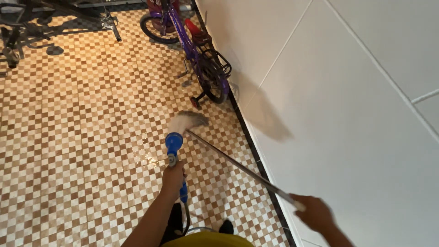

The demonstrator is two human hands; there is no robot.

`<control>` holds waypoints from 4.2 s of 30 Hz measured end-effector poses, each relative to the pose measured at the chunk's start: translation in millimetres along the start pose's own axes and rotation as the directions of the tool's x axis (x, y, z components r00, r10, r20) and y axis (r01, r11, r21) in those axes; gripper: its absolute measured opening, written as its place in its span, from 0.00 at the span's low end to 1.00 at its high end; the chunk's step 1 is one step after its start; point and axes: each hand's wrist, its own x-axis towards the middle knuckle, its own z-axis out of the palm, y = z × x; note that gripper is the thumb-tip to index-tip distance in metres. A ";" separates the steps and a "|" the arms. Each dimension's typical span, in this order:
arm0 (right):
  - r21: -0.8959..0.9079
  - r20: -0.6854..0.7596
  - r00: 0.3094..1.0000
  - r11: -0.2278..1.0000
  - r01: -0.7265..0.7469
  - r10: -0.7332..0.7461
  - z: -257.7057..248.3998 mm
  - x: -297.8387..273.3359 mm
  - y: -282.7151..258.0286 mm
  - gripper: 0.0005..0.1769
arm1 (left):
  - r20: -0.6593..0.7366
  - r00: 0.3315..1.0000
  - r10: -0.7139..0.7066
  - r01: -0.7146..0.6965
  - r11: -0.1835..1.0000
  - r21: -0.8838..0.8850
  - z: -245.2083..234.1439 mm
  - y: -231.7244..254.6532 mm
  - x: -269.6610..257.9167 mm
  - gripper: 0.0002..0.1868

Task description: The recorder is mopping a tiled floor while simultaneously spraying water from a handheld hose nozzle.

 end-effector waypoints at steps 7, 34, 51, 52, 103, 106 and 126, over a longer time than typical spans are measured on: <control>0.223 -0.182 0.902 0.877 0.426 -0.392 71.6 56.5 -109.9 0.39 | -0.076 0.995 0.065 -0.070 0.995 -0.074 19.3 27.5 -48.1 0.14; 0.581 -0.267 0.931 0.729 0.362 -0.249 -55.8 9.7 -175.2 0.25 | -0.081 0.979 0.188 -0.205 0.909 -0.364 -4.1 154.1 -14.4 0.11; 0.520 -0.727 0.554 0.200 0.830 -0.406 -295.0 74.1 -495.6 0.14 | 0.350 0.899 0.265 -0.193 0.955 -0.227 -39.8 484.2 170.6 0.06; 0.454 -0.790 0.481 0.165 0.876 -0.379 -301.6 86.0 -502.5 0.14 | 0.370 0.880 0.297 -0.228 0.949 -0.220 -29.9 497.4 189.5 0.09; 0.466 -0.839 0.478 0.109 0.878 -0.260 -642.7 453.6 -743.2 0.20 | 0.684 0.683 0.256 -0.217 0.965 -0.145 131.0 678.8 788.0 0.11; 0.459 -0.829 0.473 0.120 0.880 -0.298 -637.7 454.4 -753.9 0.20 | 0.694 0.660 0.289 -0.240 0.956 -0.169 118.5 681.8 768.5 0.10; 0.500 -0.809 0.517 0.135 0.855 -0.279 -648.5 462.7 -763.6 0.17 | 0.615 0.763 0.200 -0.203 0.977 -0.066 100.6 693.5 680.3 0.11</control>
